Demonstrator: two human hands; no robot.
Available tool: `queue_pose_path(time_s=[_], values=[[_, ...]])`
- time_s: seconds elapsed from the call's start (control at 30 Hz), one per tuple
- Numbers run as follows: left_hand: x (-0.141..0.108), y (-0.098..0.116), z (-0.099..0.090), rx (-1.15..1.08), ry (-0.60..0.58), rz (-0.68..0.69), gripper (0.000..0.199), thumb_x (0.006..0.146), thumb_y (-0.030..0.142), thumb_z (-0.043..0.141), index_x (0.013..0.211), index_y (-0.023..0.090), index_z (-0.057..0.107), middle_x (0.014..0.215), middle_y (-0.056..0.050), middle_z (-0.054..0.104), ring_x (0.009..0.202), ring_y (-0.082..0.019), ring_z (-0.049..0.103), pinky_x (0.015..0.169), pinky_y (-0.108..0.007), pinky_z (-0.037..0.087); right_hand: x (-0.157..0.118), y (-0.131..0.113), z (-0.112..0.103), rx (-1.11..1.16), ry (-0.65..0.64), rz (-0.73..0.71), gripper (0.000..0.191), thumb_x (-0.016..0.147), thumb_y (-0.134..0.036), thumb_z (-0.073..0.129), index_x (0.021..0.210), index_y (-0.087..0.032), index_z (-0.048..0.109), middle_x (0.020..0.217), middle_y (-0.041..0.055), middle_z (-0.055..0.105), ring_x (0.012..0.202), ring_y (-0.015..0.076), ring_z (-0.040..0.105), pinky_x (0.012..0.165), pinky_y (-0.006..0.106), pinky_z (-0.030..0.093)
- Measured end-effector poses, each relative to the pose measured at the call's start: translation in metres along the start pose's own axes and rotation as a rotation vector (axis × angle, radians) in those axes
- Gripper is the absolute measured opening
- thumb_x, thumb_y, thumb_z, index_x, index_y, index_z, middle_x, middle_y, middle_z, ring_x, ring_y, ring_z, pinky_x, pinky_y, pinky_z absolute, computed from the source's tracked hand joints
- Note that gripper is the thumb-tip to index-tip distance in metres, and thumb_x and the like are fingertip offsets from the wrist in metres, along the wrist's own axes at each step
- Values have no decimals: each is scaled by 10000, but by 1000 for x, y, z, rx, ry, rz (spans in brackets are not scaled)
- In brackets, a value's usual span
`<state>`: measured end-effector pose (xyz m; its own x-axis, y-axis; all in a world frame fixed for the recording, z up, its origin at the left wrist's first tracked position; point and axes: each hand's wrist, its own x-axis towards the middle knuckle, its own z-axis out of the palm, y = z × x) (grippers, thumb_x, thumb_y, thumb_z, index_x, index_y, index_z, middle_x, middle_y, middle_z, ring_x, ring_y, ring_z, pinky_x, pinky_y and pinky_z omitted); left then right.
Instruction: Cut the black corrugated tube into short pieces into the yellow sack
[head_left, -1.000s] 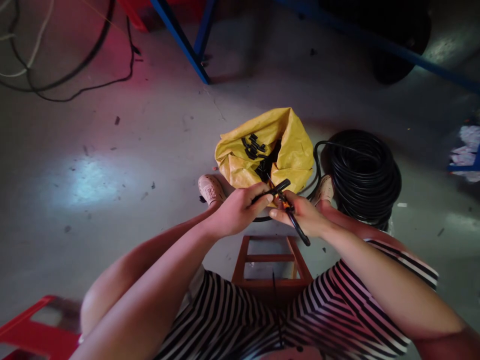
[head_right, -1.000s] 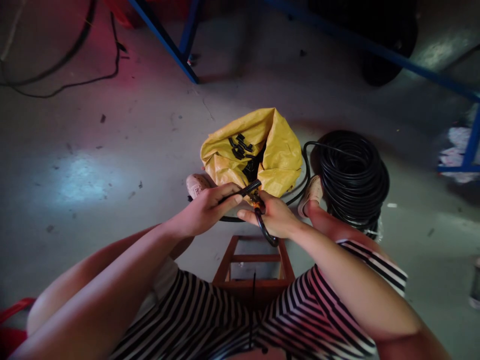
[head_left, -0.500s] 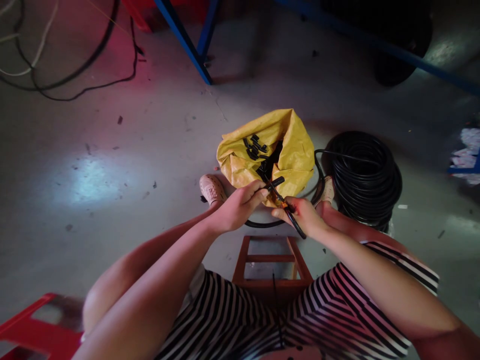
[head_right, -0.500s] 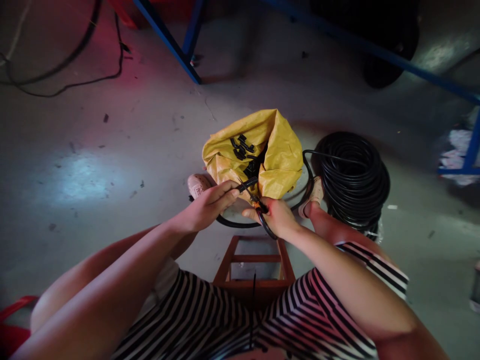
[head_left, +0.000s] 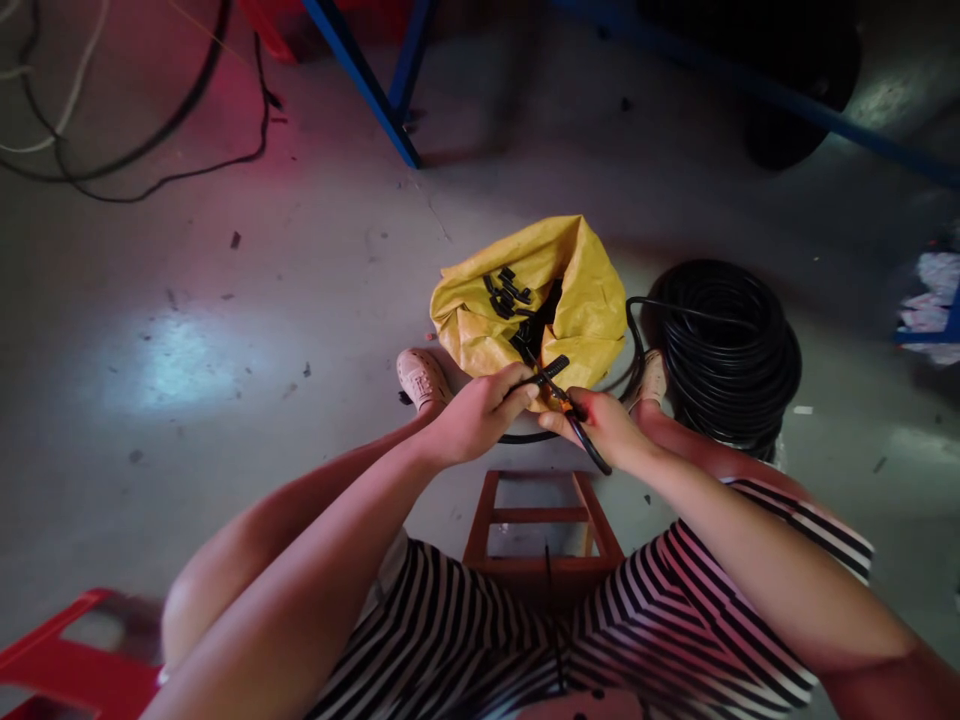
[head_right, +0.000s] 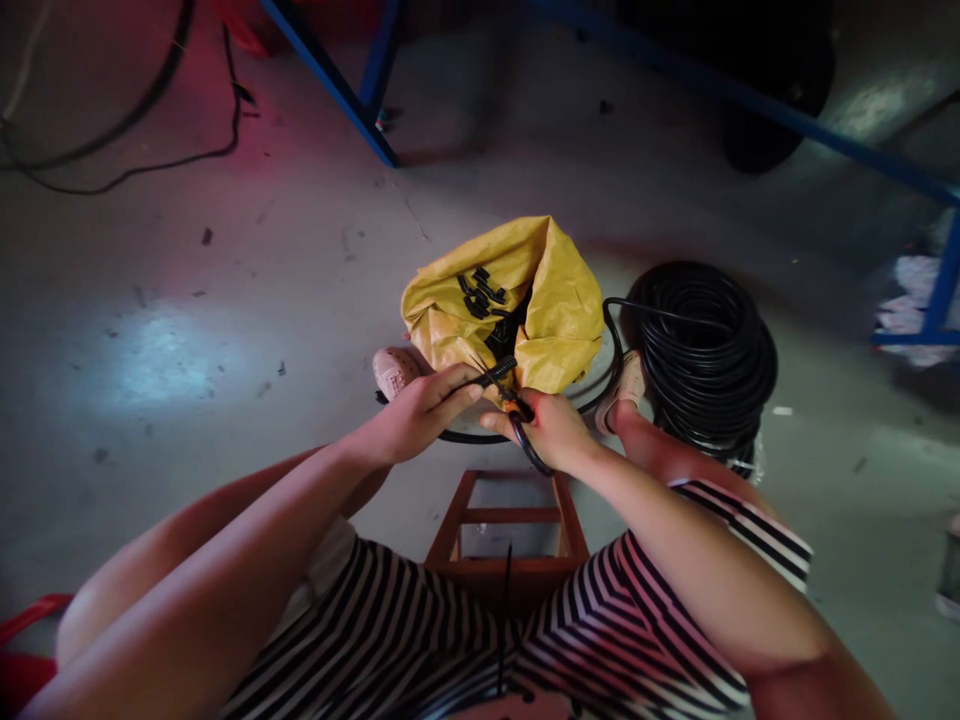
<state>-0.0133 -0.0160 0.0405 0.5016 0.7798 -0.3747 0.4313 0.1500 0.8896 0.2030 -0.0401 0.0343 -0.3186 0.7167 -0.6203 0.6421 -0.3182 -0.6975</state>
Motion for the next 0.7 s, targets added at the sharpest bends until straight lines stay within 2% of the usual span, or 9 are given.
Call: queue_pose_path(time_s=[0.2, 0.43, 0.57, 0.7], values=[[2, -5, -1, -13, 75, 2, 247, 1009, 387, 466, 889, 187, 548, 796, -11, 571, 745, -159, 536, 693, -283, 437, 3, 5, 3, -14, 43, 28, 555, 778, -734, 669, 658, -213, 521, 569, -9, 500, 551, 143, 437, 526, 265, 271], [4, -7, -3, -56, 92, -20, 279, 1002, 404, 474, 877, 174, 570, 772, -4, 536, 725, -152, 503, 674, -284, 419, 6, 12, 7, 155, 37, 80, 567, 712, -729, 732, 647, -207, 520, 526, -36, 460, 518, 121, 397, 490, 256, 246], [2, -1, -1, -138, 3, -66, 263, 987, 409, 497, 900, 176, 583, 846, -27, 605, 793, -170, 556, 727, -303, 456, 6, 3, 1, 340, 78, 15, 485, 729, -618, 777, 697, -189, 554, 629, -33, 495, 598, 122, 438, 544, 254, 316], [1, 9, 8, -246, -80, -109, 157, 923, 342, 561, 945, 186, 567, 938, -42, 658, 871, -185, 582, 794, -322, 478, 8, -12, -7, 492, 50, -4, 430, 716, -554, 801, 827, -170, 642, 708, -10, 590, 650, 138, 528, 594, 263, 410]])
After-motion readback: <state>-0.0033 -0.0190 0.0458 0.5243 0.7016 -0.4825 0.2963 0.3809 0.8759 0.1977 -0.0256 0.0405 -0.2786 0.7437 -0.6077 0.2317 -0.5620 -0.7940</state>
